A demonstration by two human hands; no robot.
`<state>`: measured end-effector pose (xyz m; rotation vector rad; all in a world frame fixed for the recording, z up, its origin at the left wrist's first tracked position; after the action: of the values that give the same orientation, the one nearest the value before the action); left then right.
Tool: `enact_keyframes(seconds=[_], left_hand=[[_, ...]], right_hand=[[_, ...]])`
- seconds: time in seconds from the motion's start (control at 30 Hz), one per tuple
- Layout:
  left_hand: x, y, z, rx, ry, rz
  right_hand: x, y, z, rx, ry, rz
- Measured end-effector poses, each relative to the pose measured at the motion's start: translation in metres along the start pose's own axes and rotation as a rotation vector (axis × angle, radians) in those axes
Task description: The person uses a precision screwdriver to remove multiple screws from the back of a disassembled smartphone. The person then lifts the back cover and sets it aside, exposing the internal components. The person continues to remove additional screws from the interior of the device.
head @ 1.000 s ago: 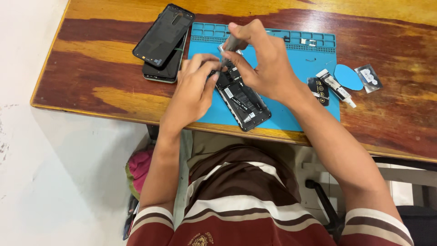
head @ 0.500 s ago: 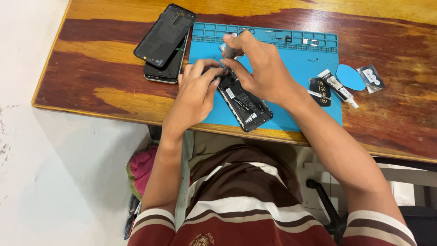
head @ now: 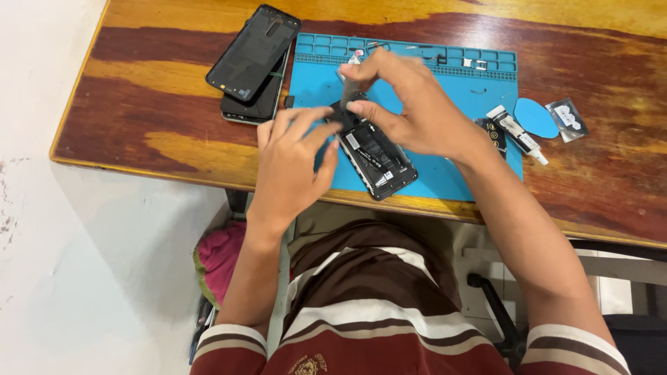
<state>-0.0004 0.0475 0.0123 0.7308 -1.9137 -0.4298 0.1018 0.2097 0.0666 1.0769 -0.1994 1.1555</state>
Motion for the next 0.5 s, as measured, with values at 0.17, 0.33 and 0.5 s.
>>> enact_keyframes(seconds=[0.17,0.33,0.5], left_hand=[[-0.005,-0.001,-0.002,0.016,0.053,0.014],[-0.008,-0.003,-0.006,-0.015,0.089,0.023],[-0.006,-0.002,-0.007,-0.029,0.135,0.019]], right_hand=[[-0.003,-0.001,-0.008,-0.032,-0.047,-0.027],[-0.007,-0.007,-0.009,-0.016,-0.248,-0.052],[-0.010,-0.008,-0.015,0.026,-0.312,-0.047]])
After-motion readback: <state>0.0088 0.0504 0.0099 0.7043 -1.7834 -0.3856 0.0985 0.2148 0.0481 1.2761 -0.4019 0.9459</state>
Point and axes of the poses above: each hand's wrist, its own y-axis towards the middle knuckle, its own x-axis out of the back of the hand, z = x × y, the point moved 4 cm from there along y, towards the middle knuckle, and after that the axes turned 3 degrees about x, right-handed, at the moved point
